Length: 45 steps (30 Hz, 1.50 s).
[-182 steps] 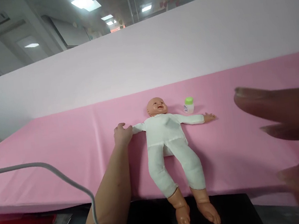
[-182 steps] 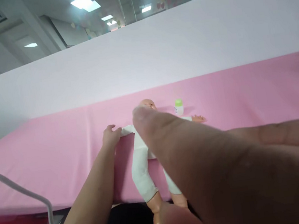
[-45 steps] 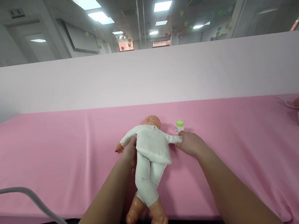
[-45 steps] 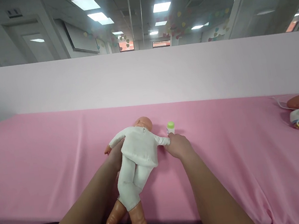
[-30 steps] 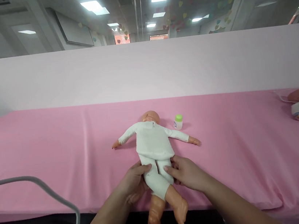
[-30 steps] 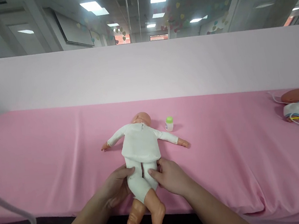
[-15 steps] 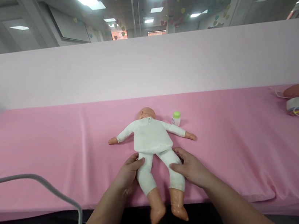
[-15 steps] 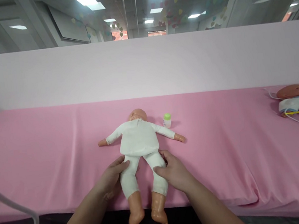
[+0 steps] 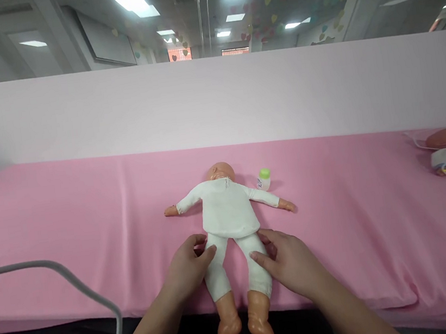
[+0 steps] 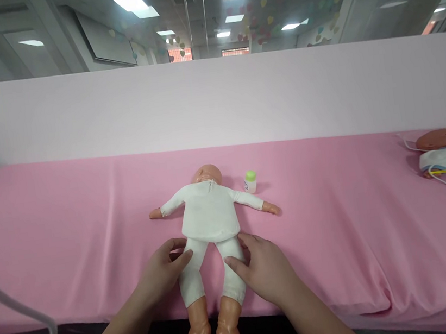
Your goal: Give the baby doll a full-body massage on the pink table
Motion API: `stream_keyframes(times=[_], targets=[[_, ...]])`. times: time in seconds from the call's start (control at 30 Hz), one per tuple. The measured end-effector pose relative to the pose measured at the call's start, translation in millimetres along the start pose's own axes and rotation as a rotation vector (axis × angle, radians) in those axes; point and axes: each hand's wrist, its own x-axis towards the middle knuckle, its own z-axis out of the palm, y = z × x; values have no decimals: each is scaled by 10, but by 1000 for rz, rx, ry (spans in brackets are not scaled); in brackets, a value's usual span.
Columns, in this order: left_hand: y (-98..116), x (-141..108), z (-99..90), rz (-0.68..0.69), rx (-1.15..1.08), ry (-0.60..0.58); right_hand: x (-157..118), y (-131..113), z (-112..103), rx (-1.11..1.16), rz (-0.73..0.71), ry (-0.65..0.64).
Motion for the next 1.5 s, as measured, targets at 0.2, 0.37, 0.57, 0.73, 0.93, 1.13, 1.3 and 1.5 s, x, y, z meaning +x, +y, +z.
stream_keyframes(times=[0.2, 0.37, 0.57, 0.73, 0.93, 1.13, 1.3, 1.5], targets=[[63, -32, 44, 541, 347, 224, 39, 91, 70, -153, -284, 62], [69, 59, 272, 735, 431, -72, 124, -15, 226, -176, -325, -138], [-56, 123, 309, 645, 432, -111, 196, -124, 261, -193, -288, -239], [75, 186, 215, 673, 506, -55, 292, -194, 122, -211, -285, -229], [122, 413, 209, 707, 550, -52, 460, -168, 94, -172, -287, -202], [-22, 490, 248, 686, 473, -135, 511, -130, 167, -174, -284, -257], [127, 505, 172, 675, 339, -112, 574, -139, -14, -143, -284, -281], [183, 662, 164, 720, 429, -121, 745, -144, -77, -188, -256, -315]])
